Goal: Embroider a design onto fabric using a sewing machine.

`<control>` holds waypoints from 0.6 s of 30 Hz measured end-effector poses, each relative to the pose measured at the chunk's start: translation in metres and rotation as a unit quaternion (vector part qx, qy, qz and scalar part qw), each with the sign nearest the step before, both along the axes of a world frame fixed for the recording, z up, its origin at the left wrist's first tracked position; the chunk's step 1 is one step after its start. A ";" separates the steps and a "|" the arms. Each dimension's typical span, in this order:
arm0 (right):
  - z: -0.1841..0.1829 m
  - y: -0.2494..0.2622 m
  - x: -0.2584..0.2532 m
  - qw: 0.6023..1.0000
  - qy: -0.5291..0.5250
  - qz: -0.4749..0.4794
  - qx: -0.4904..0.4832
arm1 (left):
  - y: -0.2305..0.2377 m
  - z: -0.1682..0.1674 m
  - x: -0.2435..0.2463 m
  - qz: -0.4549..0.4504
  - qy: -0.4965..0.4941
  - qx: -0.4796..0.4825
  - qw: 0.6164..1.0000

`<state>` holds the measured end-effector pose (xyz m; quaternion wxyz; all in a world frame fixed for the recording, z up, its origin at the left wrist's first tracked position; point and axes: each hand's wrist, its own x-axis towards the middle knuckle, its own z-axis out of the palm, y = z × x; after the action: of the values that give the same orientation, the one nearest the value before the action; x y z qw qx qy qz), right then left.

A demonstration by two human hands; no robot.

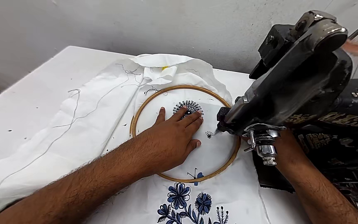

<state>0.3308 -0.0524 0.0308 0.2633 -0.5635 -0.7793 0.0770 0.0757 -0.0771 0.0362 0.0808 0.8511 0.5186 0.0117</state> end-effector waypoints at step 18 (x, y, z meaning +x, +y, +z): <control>0.004 0.000 -0.002 0.999 0.041 -0.016 -0.011 | 0.003 -0.004 0.001 -0.002 -0.021 0.012 1.000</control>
<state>0.3285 -0.0525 0.0347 0.2907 -0.5752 -0.7575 0.1042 0.0771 -0.0743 0.0318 0.0821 0.8528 0.5146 0.0358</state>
